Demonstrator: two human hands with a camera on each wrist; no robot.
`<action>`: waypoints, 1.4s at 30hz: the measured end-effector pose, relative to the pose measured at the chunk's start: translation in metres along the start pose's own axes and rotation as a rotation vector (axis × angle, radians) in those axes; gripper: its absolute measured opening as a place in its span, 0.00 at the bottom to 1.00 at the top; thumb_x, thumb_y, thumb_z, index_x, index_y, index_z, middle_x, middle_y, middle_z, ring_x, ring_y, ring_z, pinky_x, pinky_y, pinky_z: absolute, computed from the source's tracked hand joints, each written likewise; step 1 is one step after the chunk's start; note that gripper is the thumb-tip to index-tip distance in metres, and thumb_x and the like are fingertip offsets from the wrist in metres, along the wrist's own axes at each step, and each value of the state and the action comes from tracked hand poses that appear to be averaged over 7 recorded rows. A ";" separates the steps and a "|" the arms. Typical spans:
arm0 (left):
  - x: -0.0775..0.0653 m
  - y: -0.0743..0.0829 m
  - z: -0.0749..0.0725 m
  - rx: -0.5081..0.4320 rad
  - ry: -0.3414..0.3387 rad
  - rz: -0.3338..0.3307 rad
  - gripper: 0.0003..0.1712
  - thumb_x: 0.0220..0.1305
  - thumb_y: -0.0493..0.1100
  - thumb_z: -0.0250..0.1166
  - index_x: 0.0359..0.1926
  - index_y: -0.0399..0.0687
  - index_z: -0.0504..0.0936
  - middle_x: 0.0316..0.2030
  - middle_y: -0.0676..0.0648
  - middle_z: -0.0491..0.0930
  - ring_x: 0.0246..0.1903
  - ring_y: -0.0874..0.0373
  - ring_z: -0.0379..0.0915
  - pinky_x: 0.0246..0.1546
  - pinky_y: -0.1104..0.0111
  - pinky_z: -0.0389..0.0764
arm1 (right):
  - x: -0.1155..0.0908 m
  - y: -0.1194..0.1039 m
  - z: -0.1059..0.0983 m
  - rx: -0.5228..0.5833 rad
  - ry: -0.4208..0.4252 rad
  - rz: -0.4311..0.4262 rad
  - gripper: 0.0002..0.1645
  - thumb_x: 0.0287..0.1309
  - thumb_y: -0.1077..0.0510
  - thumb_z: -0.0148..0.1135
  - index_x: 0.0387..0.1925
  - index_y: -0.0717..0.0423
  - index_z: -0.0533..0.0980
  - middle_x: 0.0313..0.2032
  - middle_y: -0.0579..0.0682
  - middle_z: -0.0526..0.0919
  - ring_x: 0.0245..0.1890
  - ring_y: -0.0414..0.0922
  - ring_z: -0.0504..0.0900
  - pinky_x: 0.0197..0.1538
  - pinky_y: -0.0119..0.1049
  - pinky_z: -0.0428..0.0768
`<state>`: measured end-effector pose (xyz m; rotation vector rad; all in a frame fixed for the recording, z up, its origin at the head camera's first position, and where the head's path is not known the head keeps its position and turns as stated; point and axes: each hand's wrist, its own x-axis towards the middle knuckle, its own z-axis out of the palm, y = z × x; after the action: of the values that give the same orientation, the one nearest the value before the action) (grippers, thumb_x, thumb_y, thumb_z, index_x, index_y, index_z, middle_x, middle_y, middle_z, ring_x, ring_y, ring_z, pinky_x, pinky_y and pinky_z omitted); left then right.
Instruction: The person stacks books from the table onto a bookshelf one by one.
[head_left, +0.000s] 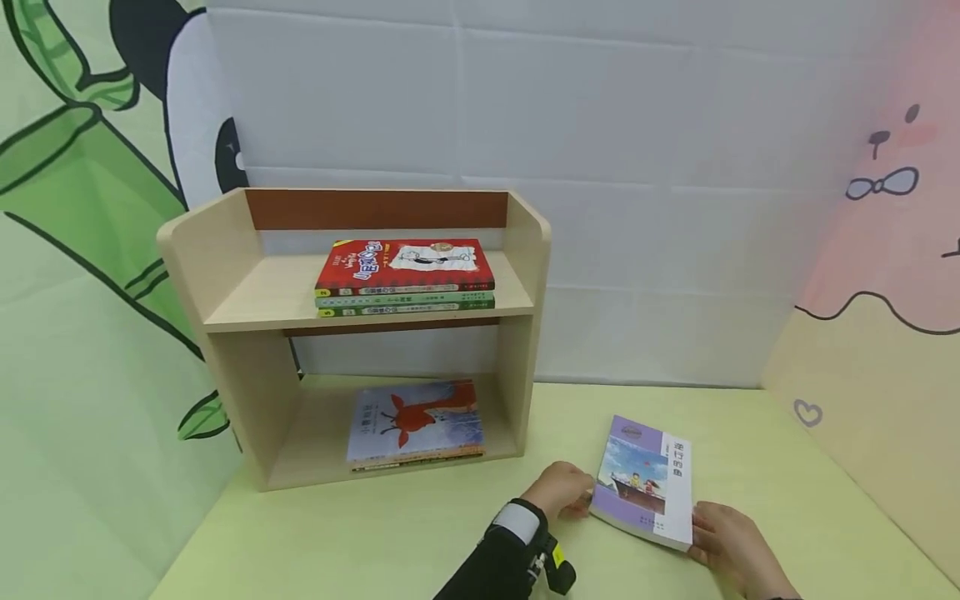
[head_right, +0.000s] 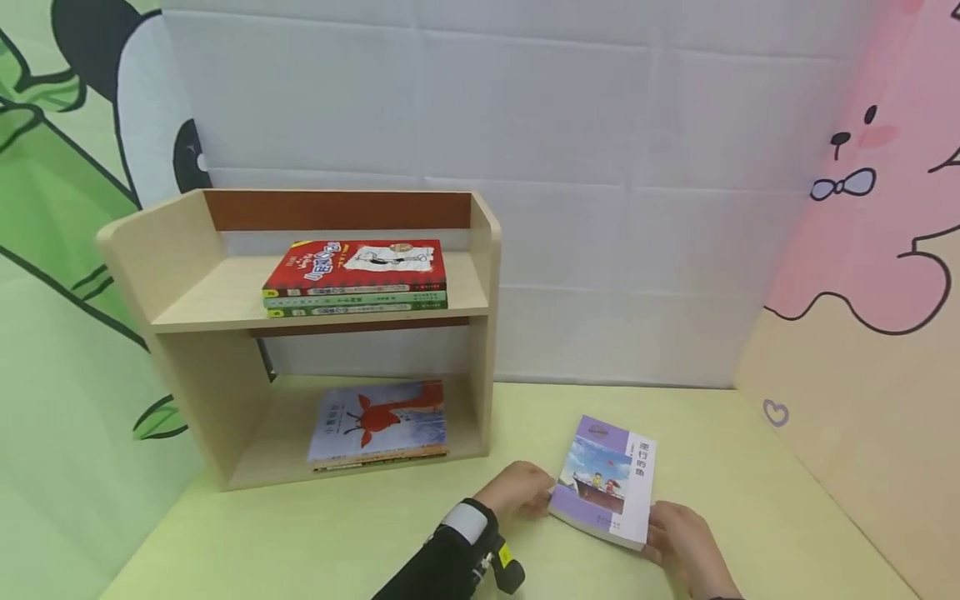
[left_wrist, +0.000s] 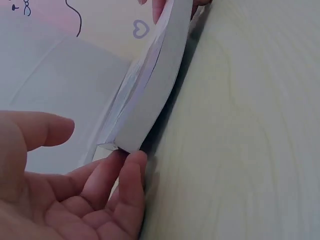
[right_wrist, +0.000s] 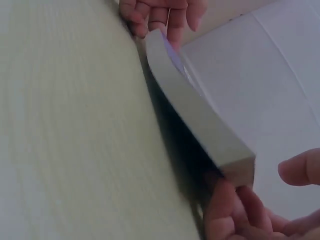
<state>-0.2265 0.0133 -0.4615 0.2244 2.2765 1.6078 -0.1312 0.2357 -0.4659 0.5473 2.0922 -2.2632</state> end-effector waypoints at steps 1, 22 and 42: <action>-0.002 0.000 -0.003 0.022 -0.029 -0.015 0.08 0.58 0.42 0.59 0.31 0.39 0.78 0.24 0.48 0.76 0.19 0.60 0.71 0.22 0.72 0.76 | -0.001 0.002 0.001 -0.001 -0.012 0.002 0.37 0.65 0.56 0.44 0.61 0.80 0.43 0.43 0.63 0.73 0.36 0.46 0.78 0.42 0.40 0.77; -0.032 -0.019 -0.028 -0.148 -0.188 0.094 0.16 0.58 0.50 0.63 0.37 0.41 0.77 0.28 0.49 0.76 0.25 0.59 0.71 0.25 0.68 0.71 | -0.020 0.009 0.060 0.245 -0.367 -0.044 0.26 0.68 0.56 0.44 0.62 0.44 0.48 0.43 0.43 0.80 0.46 0.46 0.79 0.49 0.43 0.76; -0.128 0.038 -0.129 -0.450 -0.298 0.542 0.21 0.56 0.36 0.64 0.49 0.41 0.65 0.47 0.43 0.71 0.44 0.54 0.72 0.41 0.65 0.76 | -0.088 -0.061 0.080 -0.357 -0.676 -0.818 0.40 0.58 0.73 0.52 0.69 0.58 0.49 0.58 0.36 0.70 0.48 0.41 0.78 0.39 0.38 0.80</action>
<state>-0.1571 -0.1288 -0.3632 0.9524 1.6546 2.1206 -0.0832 0.1448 -0.3804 -1.1024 2.4206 -1.7881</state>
